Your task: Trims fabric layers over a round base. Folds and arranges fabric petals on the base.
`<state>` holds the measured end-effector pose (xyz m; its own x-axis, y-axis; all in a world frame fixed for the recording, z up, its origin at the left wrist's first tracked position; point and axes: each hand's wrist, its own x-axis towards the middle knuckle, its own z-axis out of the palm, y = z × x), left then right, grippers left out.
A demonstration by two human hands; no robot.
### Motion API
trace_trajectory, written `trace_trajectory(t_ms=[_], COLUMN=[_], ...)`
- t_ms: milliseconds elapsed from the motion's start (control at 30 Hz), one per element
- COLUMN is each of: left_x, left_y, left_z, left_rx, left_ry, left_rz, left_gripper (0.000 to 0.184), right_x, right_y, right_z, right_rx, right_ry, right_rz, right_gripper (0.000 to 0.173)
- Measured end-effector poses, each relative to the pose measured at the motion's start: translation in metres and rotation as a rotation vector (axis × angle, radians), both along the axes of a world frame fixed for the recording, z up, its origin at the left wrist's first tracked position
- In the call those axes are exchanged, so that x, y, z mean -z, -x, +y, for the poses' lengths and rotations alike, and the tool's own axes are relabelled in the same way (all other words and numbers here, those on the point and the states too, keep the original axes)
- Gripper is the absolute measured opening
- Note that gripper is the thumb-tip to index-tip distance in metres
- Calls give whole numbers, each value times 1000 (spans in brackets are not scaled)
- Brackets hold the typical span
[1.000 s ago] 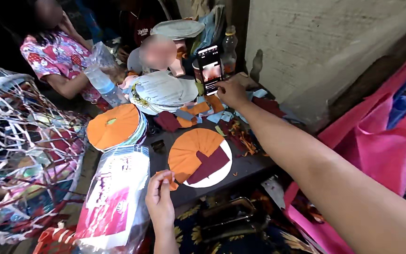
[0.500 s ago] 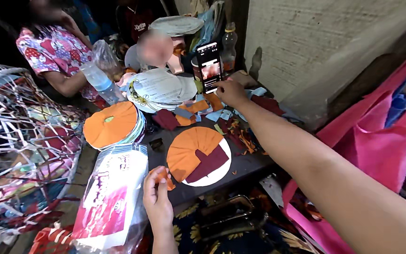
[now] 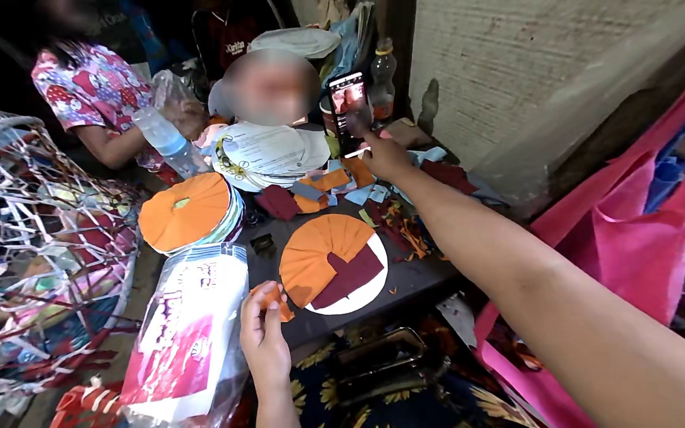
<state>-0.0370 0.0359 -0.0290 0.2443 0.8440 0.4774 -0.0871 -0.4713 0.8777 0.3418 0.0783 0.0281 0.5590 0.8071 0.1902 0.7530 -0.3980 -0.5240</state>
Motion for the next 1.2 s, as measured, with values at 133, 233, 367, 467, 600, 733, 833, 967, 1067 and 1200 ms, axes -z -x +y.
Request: trace_trajectory(t_ms=[133,233,367,467,600,733,833,967,1067,1200], left_x=[0,-1,-2,-1,-1,-1,-1,-1,-1,0], left_y=[0,-1,-1,-1,0,0,0,0,0,0], left_z=[0,-1,-1,-1,0,-1,-1,-1,-1,0], left_rx=[-5,-15,-15,-7,-7,-6,-6,-10,-9,-5], left_ry=[8,14,24,13,3,6,10,11,9,-4], left_rz=[-1,-5,-7,-10,1,-5,-3,3,6,14], left_gripper=[29,29,29,28,28,28,29,29,29,29], right_x=[2,2,1,1,3,4,4,3,4,6], right_y=[-1,-3,-1,-1,-3,-4,-4,-5,-5,-6], right_z=[1,2,0,-1,0,0,0,0,0,0], right_rx=[1,-9,21,12,2,-5,-6,-13,-12,-28], right_ry=[-45,-52,-44,-50,-41,-48,-49,-42,-46,-58], right_rz=[17,30,39,34,24,23,13,15,14,10], right_gripper=[66,64,53,41,36,35,35,34,34,33])
